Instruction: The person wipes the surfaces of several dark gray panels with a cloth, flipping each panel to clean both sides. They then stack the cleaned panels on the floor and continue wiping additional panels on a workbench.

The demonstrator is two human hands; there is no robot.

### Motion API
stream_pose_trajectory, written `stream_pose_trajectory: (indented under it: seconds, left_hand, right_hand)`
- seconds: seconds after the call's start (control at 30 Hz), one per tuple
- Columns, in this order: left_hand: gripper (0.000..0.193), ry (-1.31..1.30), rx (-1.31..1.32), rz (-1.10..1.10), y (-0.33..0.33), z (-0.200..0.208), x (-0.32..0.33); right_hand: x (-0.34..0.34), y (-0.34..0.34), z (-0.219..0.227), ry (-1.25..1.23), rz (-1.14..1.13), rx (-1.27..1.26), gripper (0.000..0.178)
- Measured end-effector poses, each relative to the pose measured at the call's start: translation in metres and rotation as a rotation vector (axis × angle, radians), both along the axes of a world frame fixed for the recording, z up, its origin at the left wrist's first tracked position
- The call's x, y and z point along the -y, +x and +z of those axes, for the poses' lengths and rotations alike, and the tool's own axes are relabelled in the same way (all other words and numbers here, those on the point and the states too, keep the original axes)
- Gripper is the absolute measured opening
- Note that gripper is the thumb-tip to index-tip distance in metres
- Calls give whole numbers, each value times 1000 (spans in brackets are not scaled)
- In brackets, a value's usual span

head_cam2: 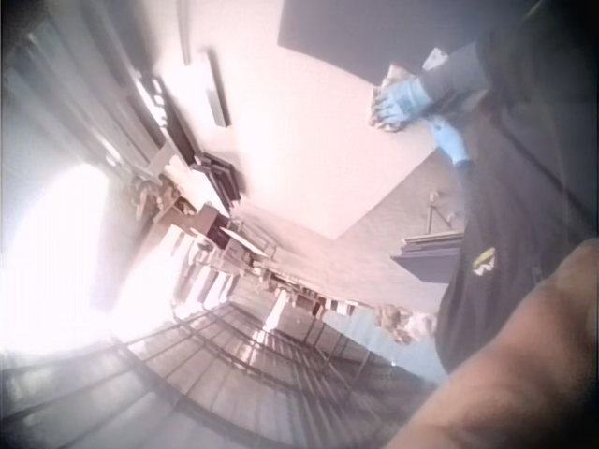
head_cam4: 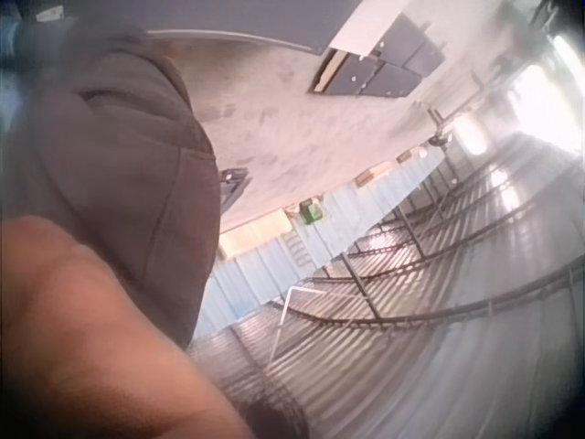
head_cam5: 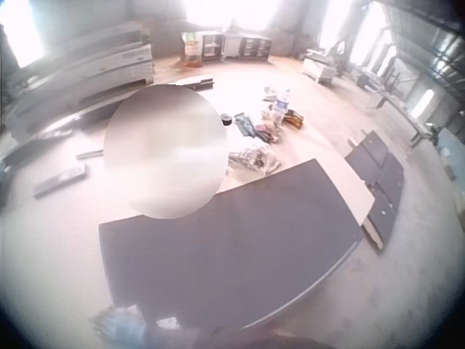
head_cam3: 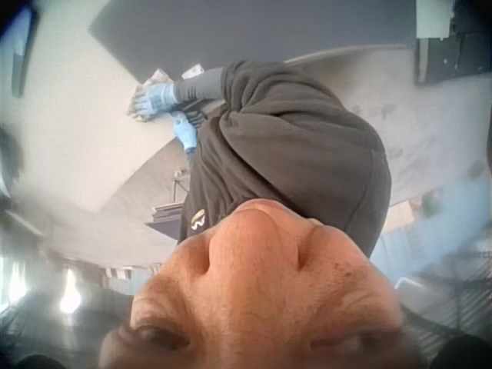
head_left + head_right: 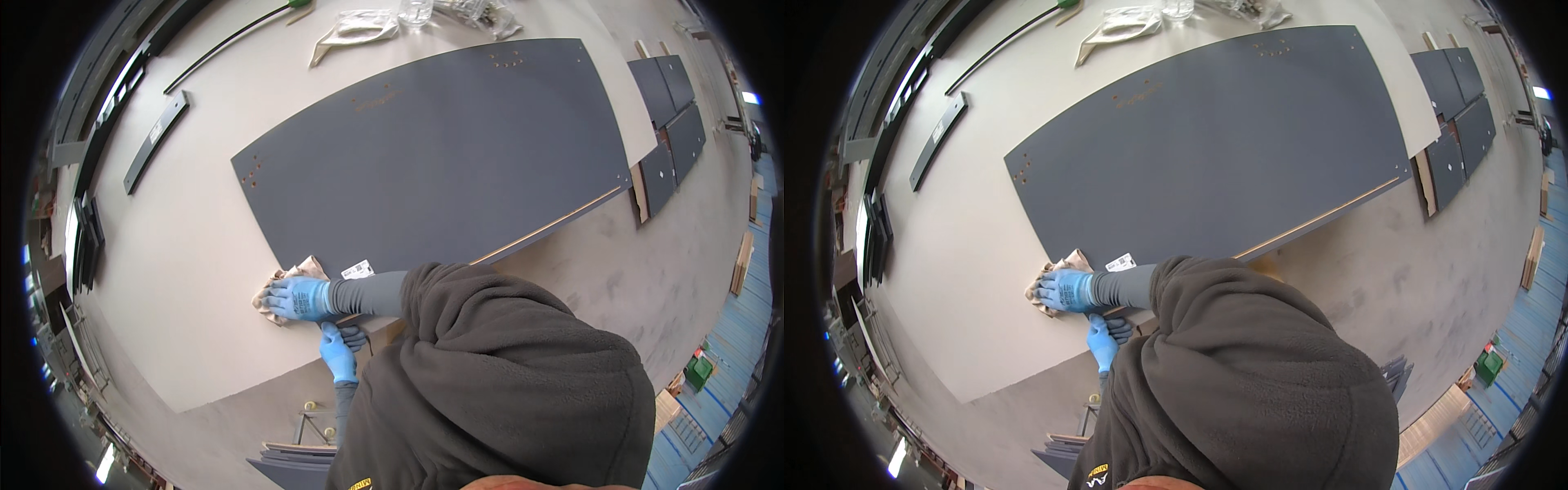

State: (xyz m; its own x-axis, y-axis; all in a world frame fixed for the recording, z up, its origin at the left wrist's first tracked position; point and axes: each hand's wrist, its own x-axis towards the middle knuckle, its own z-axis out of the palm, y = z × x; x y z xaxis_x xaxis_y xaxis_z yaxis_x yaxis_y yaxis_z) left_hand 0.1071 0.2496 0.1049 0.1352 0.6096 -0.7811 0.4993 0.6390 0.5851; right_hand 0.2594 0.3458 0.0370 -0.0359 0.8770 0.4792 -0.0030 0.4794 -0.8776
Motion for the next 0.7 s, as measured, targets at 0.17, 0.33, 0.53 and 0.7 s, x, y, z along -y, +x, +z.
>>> stream_pose_trajectory:
  seconds: [0.17,0.33,0.53,0.7]
  left_hand:
    - [68,22,-90,21,11,8,2]
    - [74,-62,-181,45,12,6,-3]
    - [76,-141,-243,166,12,-2,-7]
    - [76,-130,-364,314,15,-8,-6]
  right_hand:
    - [-4,128,37,242,-463,985,33]
    - [26,283,63,-54,-600,1254,18]
    - [193,520,65,-367,-849,1230,28]
    - [346,677,47,-417,-1209,1114,40]
